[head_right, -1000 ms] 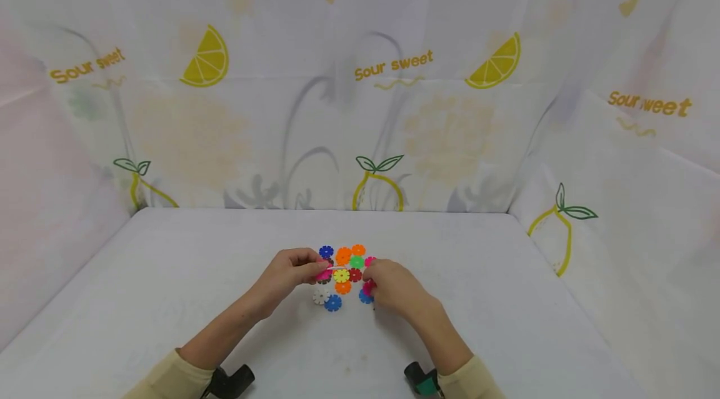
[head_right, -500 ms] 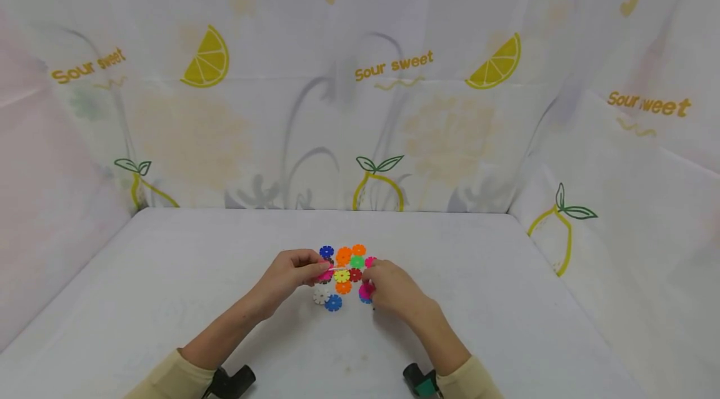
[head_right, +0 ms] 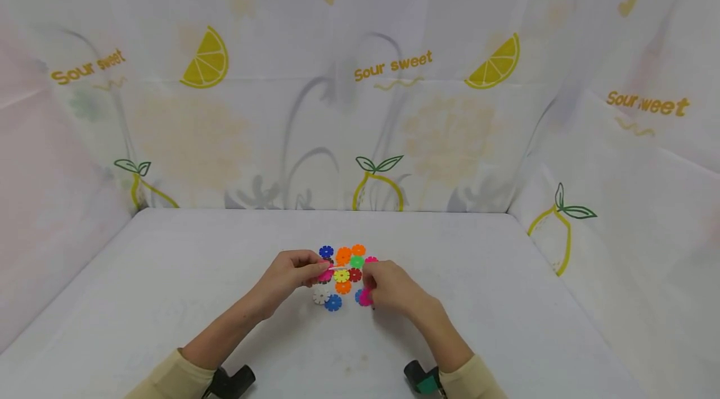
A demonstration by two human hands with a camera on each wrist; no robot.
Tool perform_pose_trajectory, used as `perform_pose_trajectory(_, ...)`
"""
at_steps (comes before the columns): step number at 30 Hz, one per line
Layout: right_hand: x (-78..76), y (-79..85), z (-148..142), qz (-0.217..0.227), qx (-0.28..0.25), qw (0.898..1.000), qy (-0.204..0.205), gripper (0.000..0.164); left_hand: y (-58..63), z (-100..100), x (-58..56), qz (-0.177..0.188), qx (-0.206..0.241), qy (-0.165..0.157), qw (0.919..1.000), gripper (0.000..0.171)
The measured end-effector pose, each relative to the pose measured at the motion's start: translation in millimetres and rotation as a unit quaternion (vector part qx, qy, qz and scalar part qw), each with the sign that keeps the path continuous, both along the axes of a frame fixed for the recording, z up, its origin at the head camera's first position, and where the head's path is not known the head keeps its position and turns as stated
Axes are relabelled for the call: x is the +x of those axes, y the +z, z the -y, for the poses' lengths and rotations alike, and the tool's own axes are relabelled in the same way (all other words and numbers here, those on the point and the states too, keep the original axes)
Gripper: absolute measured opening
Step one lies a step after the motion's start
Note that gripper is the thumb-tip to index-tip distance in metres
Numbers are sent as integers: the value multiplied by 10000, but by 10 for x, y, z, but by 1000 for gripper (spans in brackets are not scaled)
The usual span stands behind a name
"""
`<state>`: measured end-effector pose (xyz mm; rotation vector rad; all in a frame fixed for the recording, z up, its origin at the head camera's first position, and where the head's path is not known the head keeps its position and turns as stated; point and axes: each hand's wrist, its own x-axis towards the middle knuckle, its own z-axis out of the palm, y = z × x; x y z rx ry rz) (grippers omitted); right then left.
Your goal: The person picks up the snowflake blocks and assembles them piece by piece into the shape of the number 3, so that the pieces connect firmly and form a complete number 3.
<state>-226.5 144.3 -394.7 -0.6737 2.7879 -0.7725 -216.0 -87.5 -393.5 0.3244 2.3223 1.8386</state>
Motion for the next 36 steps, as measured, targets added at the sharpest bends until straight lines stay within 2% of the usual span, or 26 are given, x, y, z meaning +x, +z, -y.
perform_pose_trajectory(9,-27,21,-30,-237,-558,9981,80,17,51,-9,14,176,170,66,9997,26)
perform_pose_trajectory(21,-11,108,-27,126,-1333,9910,-38,7,29,-2,-2,174,144,97,9997,27)
perform_pose_trajectory(29,-18,130,-39,-95,-1592,9872,26,7,14,4,-17,181,160,110,9996,27)
perform_pose_trajectory(36,-7,186,-49,-186,-1989,9798,-24,7,19,-1,-7,135,170,154,9996,28)
